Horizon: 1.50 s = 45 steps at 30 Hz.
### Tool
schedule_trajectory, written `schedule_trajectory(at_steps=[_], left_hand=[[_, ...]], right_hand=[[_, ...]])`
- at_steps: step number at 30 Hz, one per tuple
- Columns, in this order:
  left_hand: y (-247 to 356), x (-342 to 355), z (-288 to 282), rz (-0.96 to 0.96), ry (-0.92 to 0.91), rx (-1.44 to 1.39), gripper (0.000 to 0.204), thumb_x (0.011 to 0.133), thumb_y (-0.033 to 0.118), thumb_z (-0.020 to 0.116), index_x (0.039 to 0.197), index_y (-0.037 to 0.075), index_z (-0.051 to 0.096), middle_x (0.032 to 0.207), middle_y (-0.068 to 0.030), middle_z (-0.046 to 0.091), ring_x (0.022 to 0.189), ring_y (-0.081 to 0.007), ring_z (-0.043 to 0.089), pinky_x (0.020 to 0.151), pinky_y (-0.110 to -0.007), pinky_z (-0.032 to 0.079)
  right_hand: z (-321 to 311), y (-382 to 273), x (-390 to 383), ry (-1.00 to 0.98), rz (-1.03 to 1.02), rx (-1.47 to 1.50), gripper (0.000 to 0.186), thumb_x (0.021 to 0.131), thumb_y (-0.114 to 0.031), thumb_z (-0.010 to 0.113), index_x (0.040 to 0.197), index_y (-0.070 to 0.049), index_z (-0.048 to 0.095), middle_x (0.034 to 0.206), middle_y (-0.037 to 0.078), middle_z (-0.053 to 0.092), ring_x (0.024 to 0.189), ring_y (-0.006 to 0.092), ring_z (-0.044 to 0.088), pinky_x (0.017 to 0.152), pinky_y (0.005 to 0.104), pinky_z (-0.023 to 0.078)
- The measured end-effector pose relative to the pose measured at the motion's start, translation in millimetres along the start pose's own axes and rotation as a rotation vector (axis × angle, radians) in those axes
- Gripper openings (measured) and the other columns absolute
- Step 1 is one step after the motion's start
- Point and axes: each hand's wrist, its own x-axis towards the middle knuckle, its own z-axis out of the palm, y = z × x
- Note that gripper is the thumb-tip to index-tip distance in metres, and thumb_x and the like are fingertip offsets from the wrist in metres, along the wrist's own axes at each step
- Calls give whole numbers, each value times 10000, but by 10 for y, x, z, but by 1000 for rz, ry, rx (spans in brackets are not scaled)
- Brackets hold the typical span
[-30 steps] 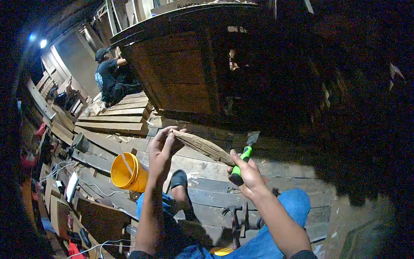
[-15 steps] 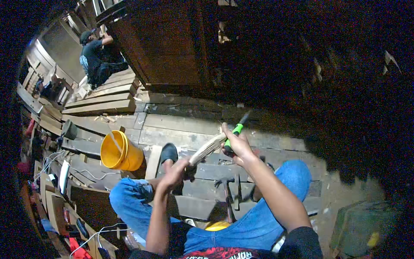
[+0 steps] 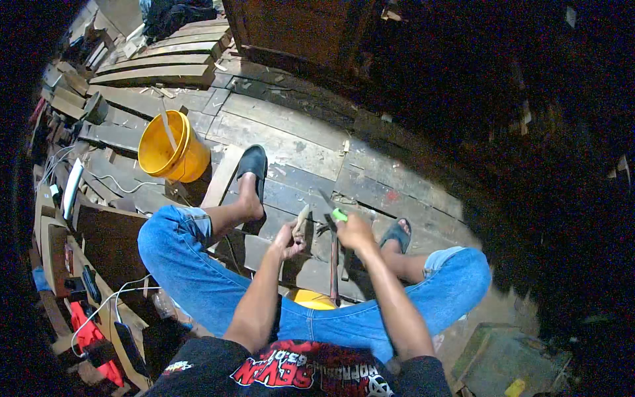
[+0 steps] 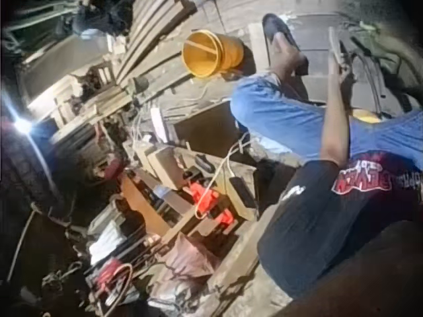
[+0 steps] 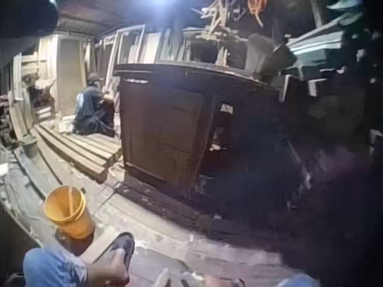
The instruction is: The person is using a chisel and a hammer to shape a piece of wood.
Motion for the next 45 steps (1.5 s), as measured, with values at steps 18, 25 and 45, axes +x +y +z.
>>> schedule_trajectory(at_steps=[18,25,45], left_hand=[[96,492,-505,-197,93,-121,297,918,266,305,860,53,504,559,-14,420,347,-67,303,295,-202,253],[37,501,-327,-167,71,27,360,950,390,293,771,119,448,548,22,410,351,-58,294,312,-197,258],[-72,322,-139,-92,170,19,369,941,380,261,722,124,410,480,47,301,345,-74,269,305,-193,247]], right_hand=[[626,-28,-24,-181,-60,217,526,863,-352,557,1294,-54,521,1164,248,608,1093,346,594,910,391,460],[738,-97,-23,-159,-158,95,523,865,-372,540,1272,-45,534,1171,267,592,1098,399,573,938,446,449],[802,-480,-399,14,-215,-326,276,895,-203,450,1020,-58,649,772,192,682,703,354,680,629,450,541]])
